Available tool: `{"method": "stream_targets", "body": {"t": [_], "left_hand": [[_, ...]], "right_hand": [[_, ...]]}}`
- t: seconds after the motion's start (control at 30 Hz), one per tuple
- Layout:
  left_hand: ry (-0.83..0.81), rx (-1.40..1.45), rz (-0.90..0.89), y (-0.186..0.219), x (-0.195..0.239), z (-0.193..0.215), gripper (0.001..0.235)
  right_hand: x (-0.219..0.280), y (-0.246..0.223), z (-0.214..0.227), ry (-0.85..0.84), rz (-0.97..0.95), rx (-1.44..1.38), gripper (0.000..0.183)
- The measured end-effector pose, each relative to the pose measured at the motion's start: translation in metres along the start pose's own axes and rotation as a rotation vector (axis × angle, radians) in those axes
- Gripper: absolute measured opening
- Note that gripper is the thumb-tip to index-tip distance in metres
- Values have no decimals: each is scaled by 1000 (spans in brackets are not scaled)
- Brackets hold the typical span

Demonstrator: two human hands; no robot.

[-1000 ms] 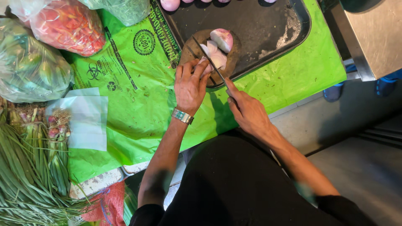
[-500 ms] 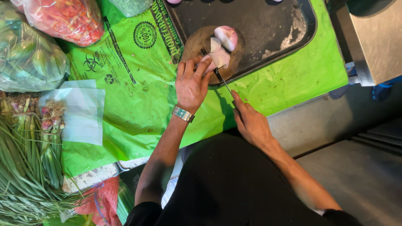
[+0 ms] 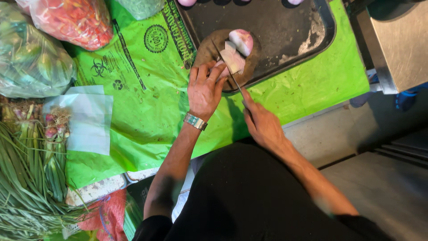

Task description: The person chops several red onions on a wooden cutting board using a knife in a kitchen setting.

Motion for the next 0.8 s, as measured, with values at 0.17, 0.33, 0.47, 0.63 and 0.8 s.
{"method": "stream_targets", "body": {"t": [0.17,0.33,0.47,0.63,0.8], "left_hand": [[24,13,3,3,-4,4,36],[35,3,-26,2,-2,4,36],[69,3,-36,3,-3,4,37],[29,11,-13,2,1,2,36],[36,25,-19,1,1,4,36]], "right_hand": [[13,1,3,14,-9,4,62],[-2,-10,18,40,76,-35,61],[-16,-18,20,74,93,-24,59],[-3,-9,6,6,-20,-6,62],[18,-4,1,10,-33,-2,60]]}}
Point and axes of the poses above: each hand's wrist, its own x-axis away from the middle knuckle, its own z-axis out of the back of the hand, y = z × x, the point moved 1 cm from there along -x, towards the middle knuckle, and after that the axes turned 13 degrees about -y, right-handed, at the moved point
